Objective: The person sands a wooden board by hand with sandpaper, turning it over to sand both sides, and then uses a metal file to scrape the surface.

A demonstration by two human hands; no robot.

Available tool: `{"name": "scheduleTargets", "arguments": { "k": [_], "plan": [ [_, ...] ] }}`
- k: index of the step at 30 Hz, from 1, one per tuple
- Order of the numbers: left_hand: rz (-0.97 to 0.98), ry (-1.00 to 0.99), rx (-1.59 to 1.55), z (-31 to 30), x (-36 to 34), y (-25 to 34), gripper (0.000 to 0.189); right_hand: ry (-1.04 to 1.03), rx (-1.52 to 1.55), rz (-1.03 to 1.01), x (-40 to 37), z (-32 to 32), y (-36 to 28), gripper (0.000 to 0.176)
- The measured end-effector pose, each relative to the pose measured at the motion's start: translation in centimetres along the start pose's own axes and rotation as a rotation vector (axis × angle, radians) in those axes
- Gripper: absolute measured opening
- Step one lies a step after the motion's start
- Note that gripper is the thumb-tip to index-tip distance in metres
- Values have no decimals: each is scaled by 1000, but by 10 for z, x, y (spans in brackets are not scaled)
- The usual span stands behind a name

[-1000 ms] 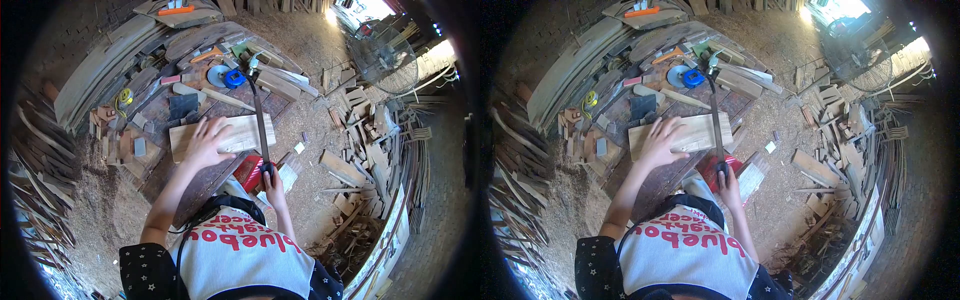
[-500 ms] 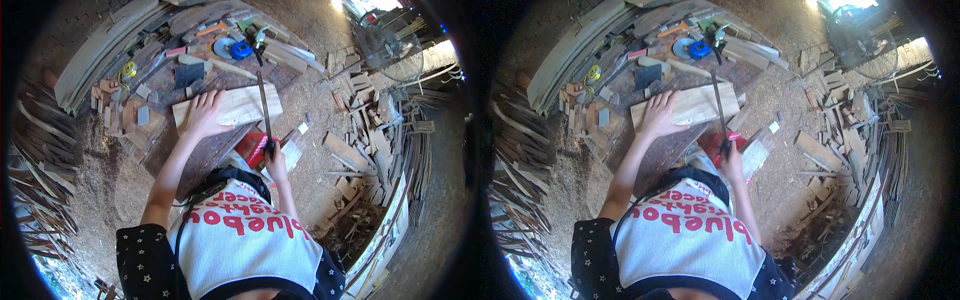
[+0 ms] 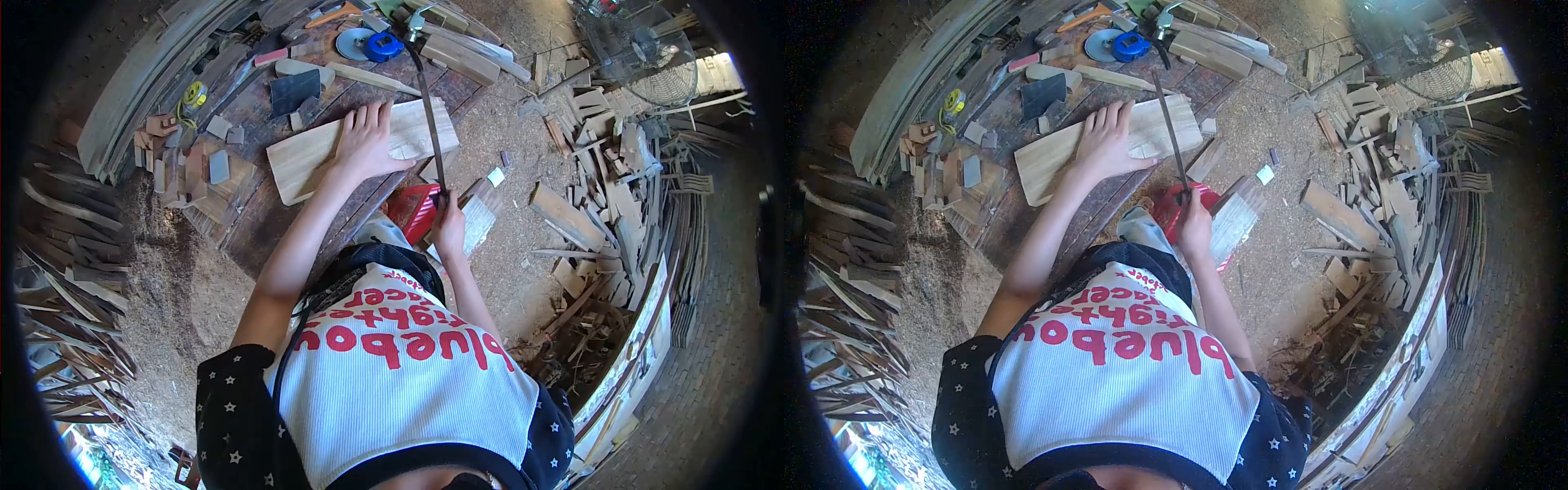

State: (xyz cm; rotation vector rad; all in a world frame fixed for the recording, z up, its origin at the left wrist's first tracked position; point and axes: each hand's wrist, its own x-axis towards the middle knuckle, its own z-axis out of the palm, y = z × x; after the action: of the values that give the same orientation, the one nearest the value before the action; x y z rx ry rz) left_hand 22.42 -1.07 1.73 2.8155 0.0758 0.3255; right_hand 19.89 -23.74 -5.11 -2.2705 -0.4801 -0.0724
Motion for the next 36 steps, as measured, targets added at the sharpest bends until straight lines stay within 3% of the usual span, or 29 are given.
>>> {"name": "scheduleTargets", "arguments": {
  "k": [5, 11, 13, 16, 19, 27, 33, 36],
  "plan": [
    [12, 37, 21, 3, -1, -1, 106, 22, 18, 76, 3, -2, 5, 12],
    [-79, -85, 71, 7, 6, 12, 111, 106, -8, 74, 22, 7, -3, 10],
    [-61, 40, 123, 13, 8, 14, 110, 109, -15, 92, 27, 8, -2, 10],
    [-76, 62, 75, 12, 7, 15, 113, 131, -4, 69, 36, 11, 4, 10],
    [-89, -51, 81, 8, 10, 15, 114, 133, -35, 61, 38, 13, 8, 9],
    [-57, 21, 98, 13, 10, 14, 111, 104, -62, 74, 48, 15, 25, 17],
    [-70, 11, 91, 10, 11, 16, 108, 74, -10, 192, -2, 26, 54, 13],
    [-78, -27, 82, 7, 12, 16, 108, 106, 54, 148, -40, 34, 80, 15]
  ]
}}
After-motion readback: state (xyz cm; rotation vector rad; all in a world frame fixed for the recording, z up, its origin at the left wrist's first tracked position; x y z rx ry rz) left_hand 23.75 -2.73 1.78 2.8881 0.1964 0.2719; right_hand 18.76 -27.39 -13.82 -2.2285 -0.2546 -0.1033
